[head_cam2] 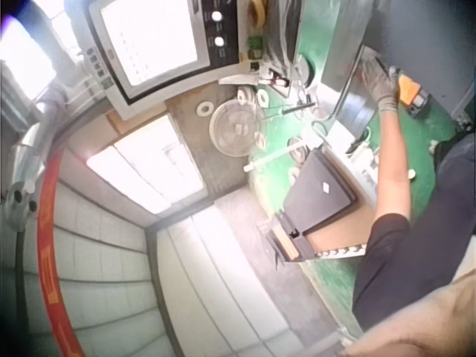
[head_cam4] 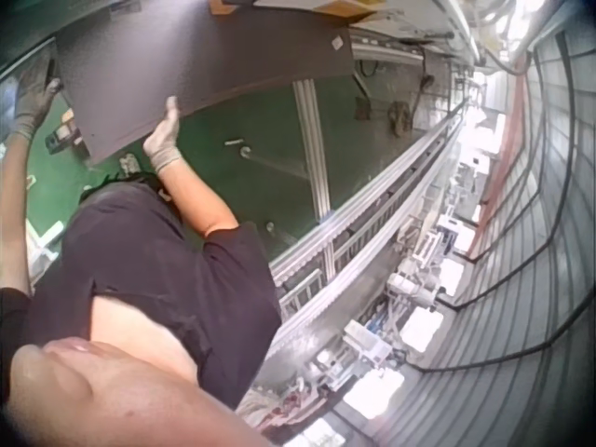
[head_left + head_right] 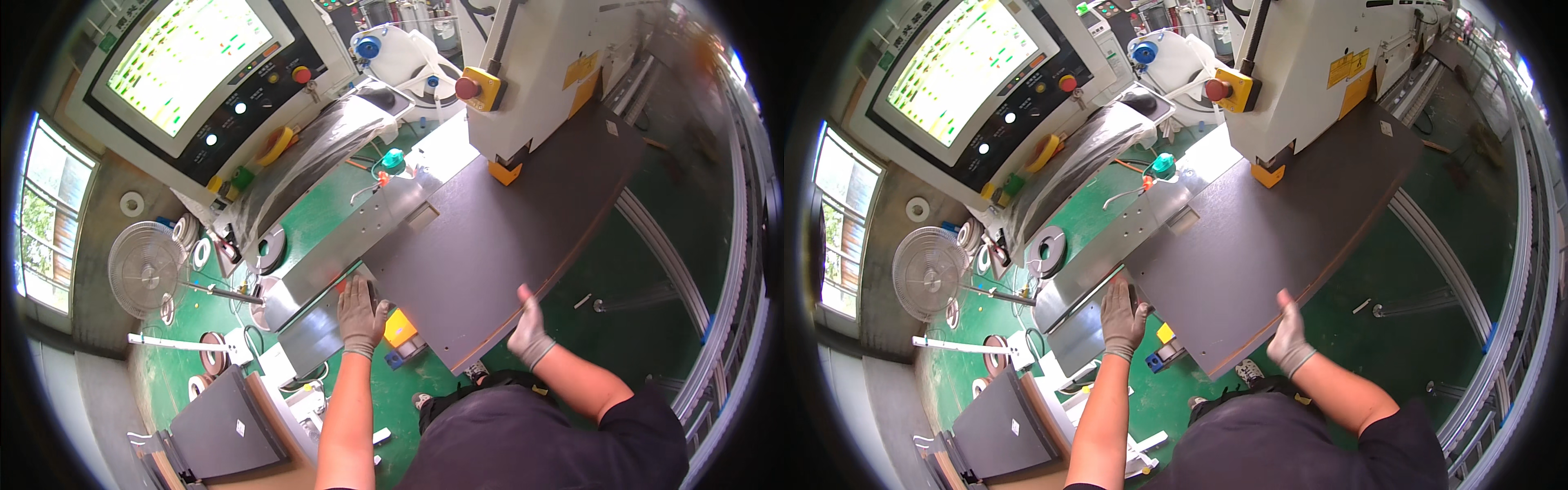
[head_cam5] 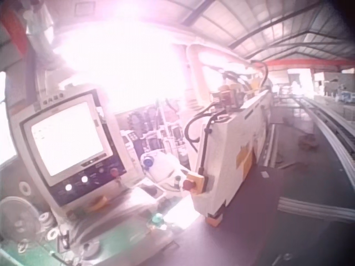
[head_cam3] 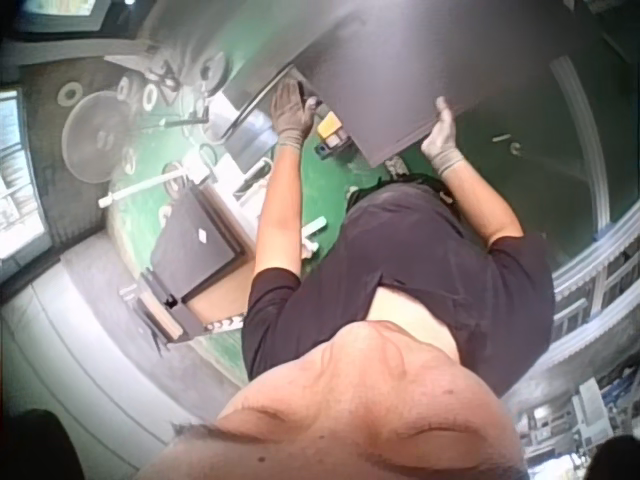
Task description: The person picks up dark gray boards from a stack and feeds them one at a time into an industrial edge-banding or surfacing machine.
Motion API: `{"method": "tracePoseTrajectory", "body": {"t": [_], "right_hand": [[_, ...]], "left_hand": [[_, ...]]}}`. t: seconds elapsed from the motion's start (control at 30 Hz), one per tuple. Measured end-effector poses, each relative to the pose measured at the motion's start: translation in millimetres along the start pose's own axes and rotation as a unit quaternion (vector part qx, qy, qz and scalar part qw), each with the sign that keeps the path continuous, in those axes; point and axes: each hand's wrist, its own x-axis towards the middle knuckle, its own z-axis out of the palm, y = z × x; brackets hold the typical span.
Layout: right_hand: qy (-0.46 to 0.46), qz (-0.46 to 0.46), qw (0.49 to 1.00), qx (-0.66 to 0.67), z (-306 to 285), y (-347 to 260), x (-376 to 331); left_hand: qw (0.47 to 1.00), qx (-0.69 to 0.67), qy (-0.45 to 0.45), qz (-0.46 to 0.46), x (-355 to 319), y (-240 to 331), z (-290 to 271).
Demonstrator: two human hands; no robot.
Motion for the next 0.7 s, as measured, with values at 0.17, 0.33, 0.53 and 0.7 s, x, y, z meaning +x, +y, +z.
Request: {"method": "tracePoseTrajectory", "body": {"t": [0.17, 0.33, 0.53, 0.7], "right_hand": [[0.092, -0.039, 0.995, 0.001, 8.3, 27.3, -8.2], [0.072, -0.03, 0.994, 0.071, 9.0, -26.9, 8.4], [0.065, -0.11, 0.992, 0.025, 10.7, -87.2, 29.8], [0.061, -0.21, 0.974, -0.052, -16.1, -140.4, 58.4]], "left_hand": [[0.997, 0.069, -0.01, -0.02, 1.8, 21.5, -5.5], [0.996, 0.082, -0.022, -0.023, -2.1, 25.7, -9.3], [0.996, 0.082, -0.015, -0.021, -4.3, 25.3, -11.3], [0.996, 0.081, -0.001, -0.019, -0.2, 27.0, -12.2]]}}
